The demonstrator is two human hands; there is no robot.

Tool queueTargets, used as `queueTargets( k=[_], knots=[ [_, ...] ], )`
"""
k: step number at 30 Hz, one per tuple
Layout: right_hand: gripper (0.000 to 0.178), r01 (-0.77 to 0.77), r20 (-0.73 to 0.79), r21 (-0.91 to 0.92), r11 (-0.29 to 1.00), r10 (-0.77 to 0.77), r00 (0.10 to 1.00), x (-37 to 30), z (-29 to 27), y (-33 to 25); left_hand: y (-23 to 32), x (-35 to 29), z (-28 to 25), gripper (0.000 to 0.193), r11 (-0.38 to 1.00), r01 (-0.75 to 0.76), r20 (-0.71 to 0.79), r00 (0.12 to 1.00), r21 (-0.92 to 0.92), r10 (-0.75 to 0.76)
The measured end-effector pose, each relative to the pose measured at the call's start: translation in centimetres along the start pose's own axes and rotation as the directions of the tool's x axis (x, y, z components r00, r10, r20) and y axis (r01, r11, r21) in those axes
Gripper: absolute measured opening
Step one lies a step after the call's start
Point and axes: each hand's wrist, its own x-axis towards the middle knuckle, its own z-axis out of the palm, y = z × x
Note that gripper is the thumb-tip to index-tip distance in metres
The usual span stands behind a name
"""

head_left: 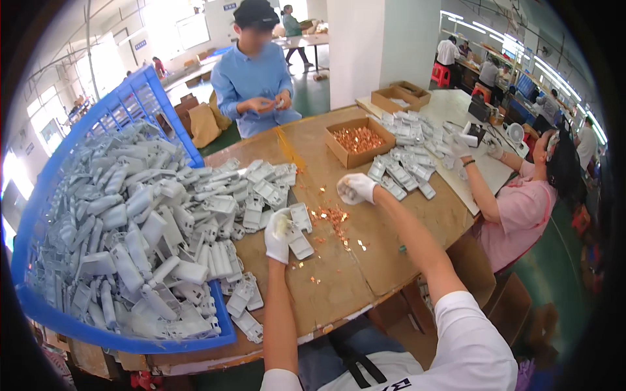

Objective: The person picks up a plastic housing from a blue crate and a metal contact from the table, then presses the contact into the housing by hand. They repeat this process, occasionally turning the assembly over to ensure the contact is secure before placing it on the table.

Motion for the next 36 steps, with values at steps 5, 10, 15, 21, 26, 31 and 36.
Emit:
queueTargets(
  k=[5, 10, 15, 21, 26, 31, 36],
  knots=[
    [0.025, 0.054, 0.068, 0.067, 0.996, -0.059, 0.996, 0.9, -1.5, 1.5, -0.5, 0.4, 0.1, 0.028, 0.999, 0.045, 0.037, 0.998, 0.003, -0.045],
    [0.023, 0.005, 0.001, 0.193, 0.981, -0.005, 1.0, 0.2, -2.1, 1.9, 1.0, 0.0, 1.1, 0.03, 0.994, 0.095, 0.054, 0.994, -0.045, -0.093],
    [0.016, 0.104, 0.039, 0.014, 0.994, -0.105, 0.994, -1.0, -0.5, 0.3, 2.0, -0.4, 0.8, 0.026, 0.988, 0.15, 0.041, 0.988, -0.034, -0.148],
    [0.013, 0.104, 0.001, 0.059, 0.993, -0.105, 0.995, -1.9, -0.2, 0.2, 1.2, 0.0, 0.9, 0.021, 0.99, 0.144, -0.007, 0.99, -0.008, -0.144],
    [0.014, 0.429, -0.003, -0.437, 0.79, -0.479, 0.878, -1.7, -0.3, 1.0, 0.4, 0.7, 1.4, 0.018, 0.989, 0.143, -0.014, 0.99, -0.035, -0.144],
    [0.009, 0.496, 0.22, -0.808, 0.318, -0.619, 0.754, -0.6, 0.4, 0.5, 0.7, 1.1, -0.1, 0.016, 0.991, 0.135, -0.098, 0.986, -0.018, -0.137],
    [0.013, 0.405, 0.188, -0.865, 0.297, -0.557, 0.809, -1.6, 0.0, 0.8, 1.0, 0.5, 0.6, 0.016, 0.996, 0.085, -0.07, 0.994, -0.013, -0.086]
  ],
)
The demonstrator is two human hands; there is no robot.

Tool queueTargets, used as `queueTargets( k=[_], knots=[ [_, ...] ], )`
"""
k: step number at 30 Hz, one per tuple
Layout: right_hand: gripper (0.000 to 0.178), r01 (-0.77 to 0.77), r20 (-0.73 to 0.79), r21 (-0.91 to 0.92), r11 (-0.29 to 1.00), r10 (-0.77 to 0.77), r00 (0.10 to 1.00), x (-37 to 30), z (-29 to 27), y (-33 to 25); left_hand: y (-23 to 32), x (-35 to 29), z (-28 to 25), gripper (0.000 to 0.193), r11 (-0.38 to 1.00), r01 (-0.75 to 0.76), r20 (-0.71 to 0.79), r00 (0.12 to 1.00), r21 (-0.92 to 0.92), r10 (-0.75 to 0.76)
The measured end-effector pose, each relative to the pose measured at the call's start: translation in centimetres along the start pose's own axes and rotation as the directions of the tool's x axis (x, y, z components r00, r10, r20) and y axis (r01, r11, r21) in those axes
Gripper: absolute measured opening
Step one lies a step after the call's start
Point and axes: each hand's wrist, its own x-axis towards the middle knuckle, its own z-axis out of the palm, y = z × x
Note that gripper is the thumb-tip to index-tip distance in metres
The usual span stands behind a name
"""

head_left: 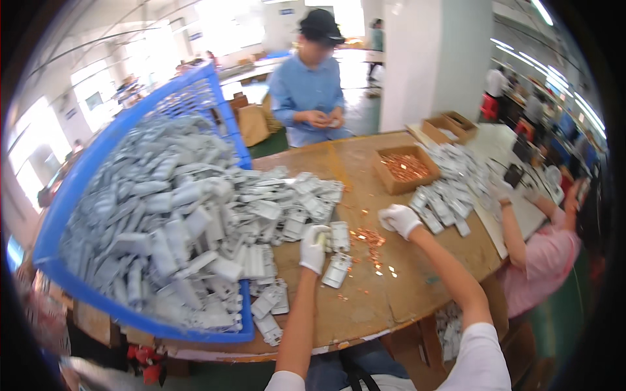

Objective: The person picks up a plastic housing from a blue crate and a metal contact from the table, then presses the contact into the housing by hand. They repeat this process, occasionally turning the assembly over to ensure the contact is secure before placing it on the table.

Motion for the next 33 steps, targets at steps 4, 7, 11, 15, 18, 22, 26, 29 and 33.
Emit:
queueTargets(
  k=[4, 7, 11, 15, 18, 22, 26, 29, 33],
  knots=[
    [0.012, -0.05, 0.098, -0.113, 0.992, 0.062, 0.993, -0.8, 0.5, 0.9, -1.5, -0.7, 0.4, 0.013, 0.998, 0.048, -0.034, 0.998, -0.049, -0.05],
    [0.013, -0.121, 0.14, -0.146, 0.982, 0.141, 0.98, -0.4, 0.6, 0.2, -1.3, -0.8, 0.3, 0.012, 0.996, 0.039, -0.037, 0.998, -0.079, -0.042],
    [0.014, -0.116, 0.13, -0.276, 0.954, 0.157, 0.979, 0.7, 0.3, -1.1, -0.9, -0.6, -0.2, 0.013, 0.997, 0.047, -0.064, 0.997, -0.069, -0.051],
    [0.016, -0.115, 0.078, -0.28, 0.953, 0.142, 0.987, 1.2, 0.2, -1.0, 1.2, -1.7, 0.6, 0.013, 0.995, 0.104, -0.146, 0.984, -0.005, -0.103],
    [0.011, -0.13, 0.071, -0.239, 0.962, 0.151, 0.986, 1.2, 0.2, -1.2, 6.8, -4.5, 2.7, 0.015, 0.98, 0.124, -0.156, 0.983, 0.153, -0.1],
    [0.005, -0.08, 0.046, -0.25, 0.965, 0.094, 0.995, 0.6, 1.1, -0.2, 16.8, -11.2, 4.8, 0.014, 0.977, 0.012, 0.058, 0.998, 0.214, -0.025],
    [0.012, -0.122, 0.148, -0.288, 0.95, 0.17, 0.974, 1.5, 0.1, -1.2, 29.3, -21.5, 1.7, 0.009, 0.815, -0.225, 0.599, 0.78, 0.534, -0.178],
    [0.014, -0.102, 0.17, -0.262, 0.96, 0.15, 0.974, 2.5, -0.1, -1.2, 35.1, -30.0, -2.7, 0.006, 0.847, 0.014, 0.832, 0.18, 0.531, -0.525],
    [0.012, -0.073, 0.28, -0.226, 0.971, 0.137, 0.95, 2.0, -0.2, 1.1, 35.0, -39.7, -4.1, 0.017, 0.864, 0.127, 0.797, 0.34, 0.487, -0.499]
  ],
)
